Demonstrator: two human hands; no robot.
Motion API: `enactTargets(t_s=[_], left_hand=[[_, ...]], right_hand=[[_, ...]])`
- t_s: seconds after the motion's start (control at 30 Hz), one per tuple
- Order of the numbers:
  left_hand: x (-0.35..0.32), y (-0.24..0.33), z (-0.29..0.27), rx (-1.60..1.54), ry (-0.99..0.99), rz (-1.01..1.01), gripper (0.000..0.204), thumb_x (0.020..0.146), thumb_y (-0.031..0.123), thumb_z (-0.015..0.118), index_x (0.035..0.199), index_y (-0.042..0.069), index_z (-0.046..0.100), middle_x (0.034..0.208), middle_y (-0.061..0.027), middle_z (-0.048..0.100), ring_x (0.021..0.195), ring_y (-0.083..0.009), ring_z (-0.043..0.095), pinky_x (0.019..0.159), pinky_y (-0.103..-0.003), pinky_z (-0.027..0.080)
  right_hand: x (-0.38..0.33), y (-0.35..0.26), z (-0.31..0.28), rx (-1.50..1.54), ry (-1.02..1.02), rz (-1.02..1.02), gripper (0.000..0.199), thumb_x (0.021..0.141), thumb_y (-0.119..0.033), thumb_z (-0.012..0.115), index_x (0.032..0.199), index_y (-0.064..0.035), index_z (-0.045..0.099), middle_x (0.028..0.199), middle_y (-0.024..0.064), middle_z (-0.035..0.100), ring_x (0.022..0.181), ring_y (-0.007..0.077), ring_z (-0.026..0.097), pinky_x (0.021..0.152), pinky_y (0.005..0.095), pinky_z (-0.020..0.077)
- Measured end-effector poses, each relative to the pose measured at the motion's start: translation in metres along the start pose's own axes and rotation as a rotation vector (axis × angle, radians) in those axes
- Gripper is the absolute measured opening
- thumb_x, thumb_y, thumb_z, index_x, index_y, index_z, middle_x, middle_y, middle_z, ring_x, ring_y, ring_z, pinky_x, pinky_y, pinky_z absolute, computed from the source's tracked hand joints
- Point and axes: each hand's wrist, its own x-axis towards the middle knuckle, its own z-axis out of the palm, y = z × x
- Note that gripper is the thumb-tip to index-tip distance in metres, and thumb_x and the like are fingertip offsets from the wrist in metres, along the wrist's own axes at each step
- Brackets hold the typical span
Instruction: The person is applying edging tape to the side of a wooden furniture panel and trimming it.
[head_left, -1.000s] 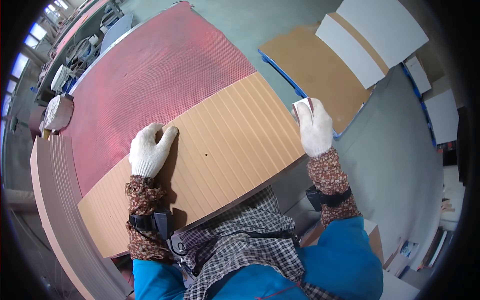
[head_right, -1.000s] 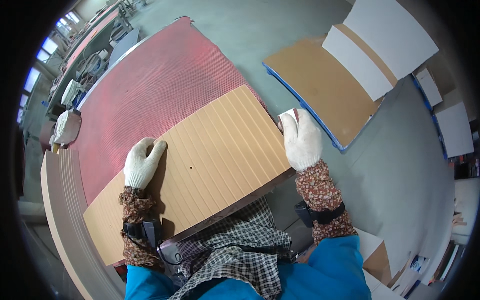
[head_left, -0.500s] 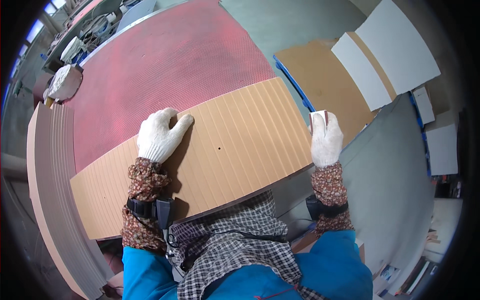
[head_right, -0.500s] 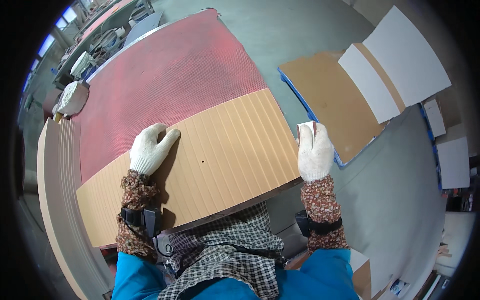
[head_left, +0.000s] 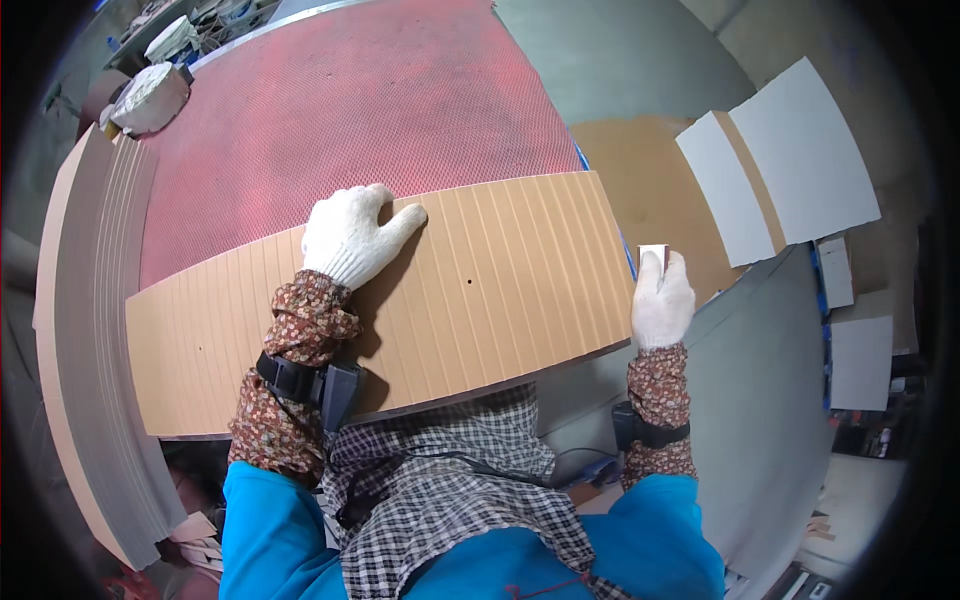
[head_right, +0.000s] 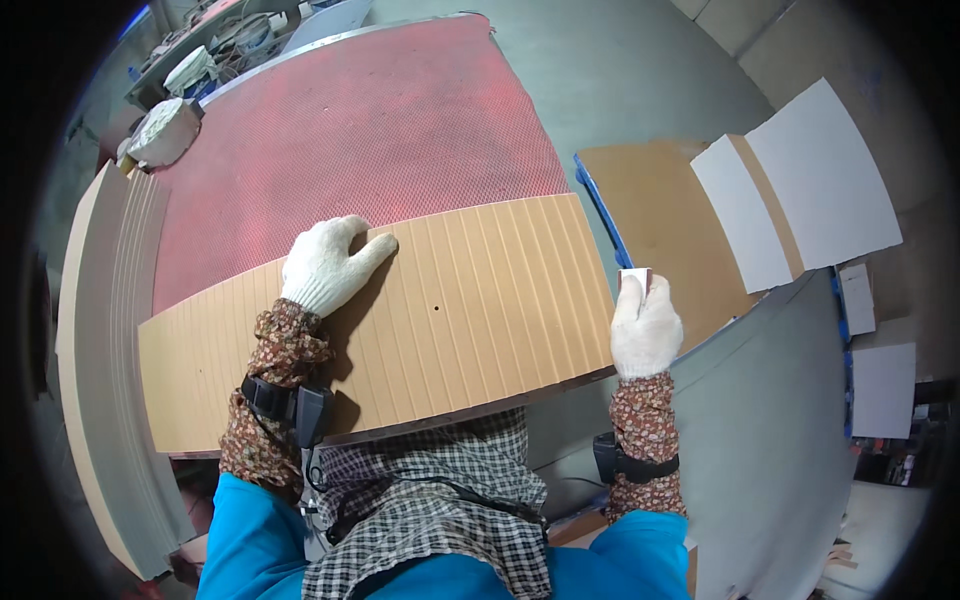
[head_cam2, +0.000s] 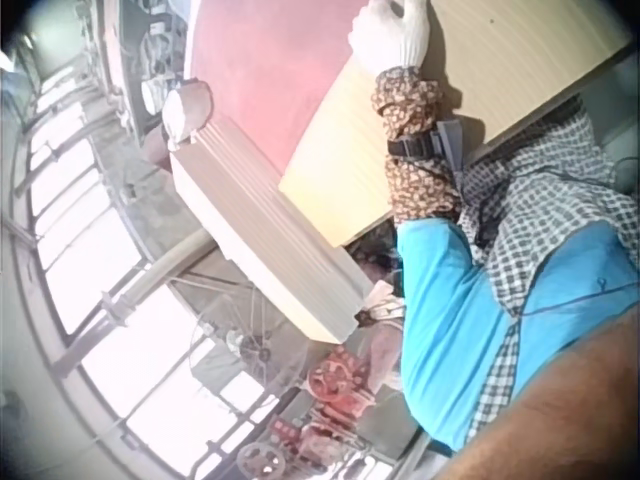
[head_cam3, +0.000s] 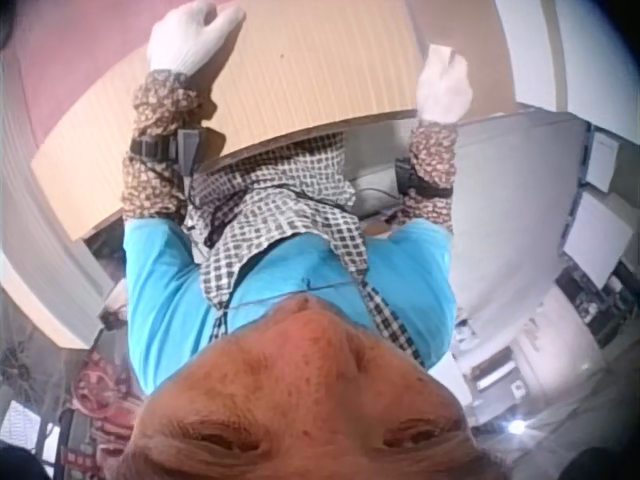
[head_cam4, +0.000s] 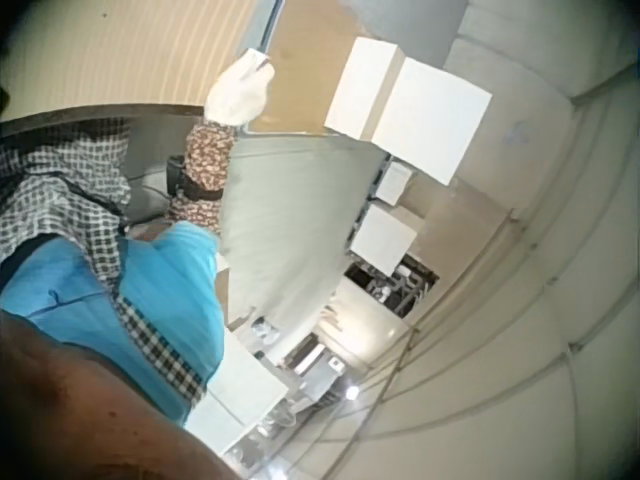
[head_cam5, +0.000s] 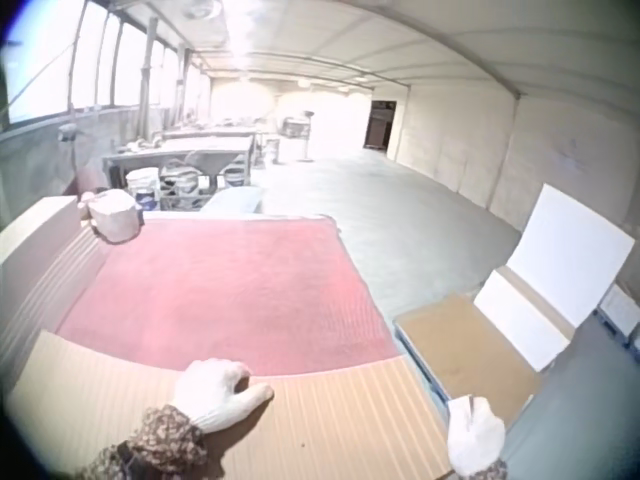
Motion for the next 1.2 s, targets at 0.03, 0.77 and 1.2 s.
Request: enactTargets(t_s=[0.03,0.77,1.2], left_hand=[[-0.002,-0.003,0.001,0.009,-0.026,-0.008,0.056,0.090,0.053,0.068,0.096,-0.002,0.074,0.087,-0.0198,0.073,0.082,-0.0347,0.073,0.079,-0.045,0.057],[0.005,-0.088,0.062,0.002,0.039,0.061,0.063,0.093,0.059,0.061,0.099,-0.002,0.076,0.079,-0.0186,0.073,0.073,-0.0302,0.073,0.072,-0.043,0.058],[0.019,-0.107,0.077,0.029,0.111,0.086,0.061,0.093,0.062,0.059,0.094,0.004,0.079,0.077,-0.0154,0.075,0.071,-0.0273,0.075,0.070,-0.042,0.061]], right_hand=[[-0.005,-0.004,-0.002,-0.009,-0.005,-0.007,0.033,0.103,-0.032,0.058,0.109,-0.0019,0.070,0.093,0.0205,0.075,0.086,0.0372,0.074,0.078,0.0458,0.0558],[-0.138,-0.035,0.016,-0.277,-0.525,-0.430,0.023,0.101,-0.017,0.061,0.122,-0.0092,0.067,0.089,0.0127,0.068,0.070,0.0310,0.071,0.059,0.0412,0.0564],[-0.140,-0.047,0.037,-0.332,-0.513,-0.453,0.017,0.102,-0.019,0.062,0.107,-0.0051,0.068,0.077,0.0132,0.069,0.064,0.0318,0.070,0.056,0.0413,0.0550]])
